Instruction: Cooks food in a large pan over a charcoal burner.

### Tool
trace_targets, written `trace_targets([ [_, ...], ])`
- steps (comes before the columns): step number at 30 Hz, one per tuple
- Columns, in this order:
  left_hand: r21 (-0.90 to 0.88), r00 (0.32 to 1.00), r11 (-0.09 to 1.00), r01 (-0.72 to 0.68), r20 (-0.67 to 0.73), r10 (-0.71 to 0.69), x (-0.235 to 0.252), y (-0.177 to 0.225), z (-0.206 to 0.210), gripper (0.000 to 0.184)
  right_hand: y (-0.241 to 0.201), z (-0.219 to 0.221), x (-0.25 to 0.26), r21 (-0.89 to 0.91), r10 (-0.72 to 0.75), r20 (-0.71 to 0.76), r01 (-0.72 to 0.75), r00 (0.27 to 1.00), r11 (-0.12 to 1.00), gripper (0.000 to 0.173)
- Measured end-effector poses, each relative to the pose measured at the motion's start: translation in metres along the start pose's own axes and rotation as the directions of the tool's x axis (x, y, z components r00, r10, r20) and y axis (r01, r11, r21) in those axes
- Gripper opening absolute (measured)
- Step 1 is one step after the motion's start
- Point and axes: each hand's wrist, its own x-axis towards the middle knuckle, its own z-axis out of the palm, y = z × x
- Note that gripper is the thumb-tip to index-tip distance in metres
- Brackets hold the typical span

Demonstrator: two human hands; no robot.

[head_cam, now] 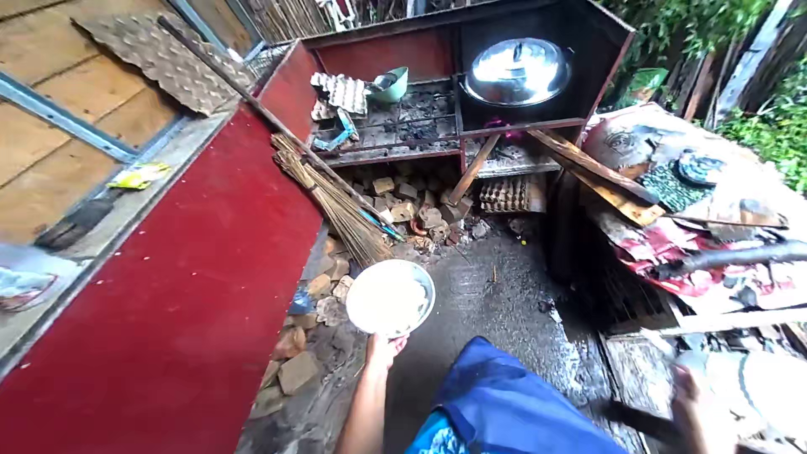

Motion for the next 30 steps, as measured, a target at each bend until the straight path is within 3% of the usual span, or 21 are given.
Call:
trace_targets([
  [3, -0.063, 1.0, 0.998, -0.01, 0.021, 0.011, 0.03, 0.049, 0.061, 0.044, -0.12, 0.036, 0.105, -0.065, -0.207, 0.129, 0.217, 0.97, 0.974, 0.035],
  [7, -0.051, 0.996, 0.998, -0.037, 0.081, 0.041, 0.079, 0.128, 0.158, 0.039, -0.252, 0.051, 0.211, -0.061, -0.241, 0.044, 0.244, 0.969, 0.968, 0.039],
  [10, -0.078, 0.99, 0.997, -0.029, 0.134, 0.039, 0.097, 0.18, 0.222, 0.036, -0.312, 0.057, 0.265, 0.043, -0.222, -0.042, 0.224, 0.974, 0.974, 0.037],
  [15, -0.097, 0.978, 0.995, 0.012, 0.208, 0.008, 0.126, 0.261, 0.306, 0.034, -0.371, 0.066, 0.36, 0.133, -0.241, -0.101, 0.253, 0.965, 0.958, 0.027],
  [21, -0.144, 0.993, 0.99, -0.006, 0.116, 0.022, 0.159, 0.305, 0.362, 0.032, -0.48, 0.067, 0.496, 0.285, -0.29, -0.019, 0.283, 0.957, 0.916, 0.031],
  [26, -0.232, 0.997, 0.972, -0.032, -0.078, 0.014, 0.173, 0.314, 0.382, 0.029, -0.597, 0.037, 0.644, 0.205, -0.383, 0.053, 0.365, 0.922, 0.908, 0.031],
  [30, -0.331, 0.957, 0.942, -0.053, -0.286, -0.047, 0.169, 0.319, 0.388, 0.031, -0.685, 0.02, 0.759, 0.123, -0.406, 0.09, 0.394, 0.91, 0.911, 0.041],
])
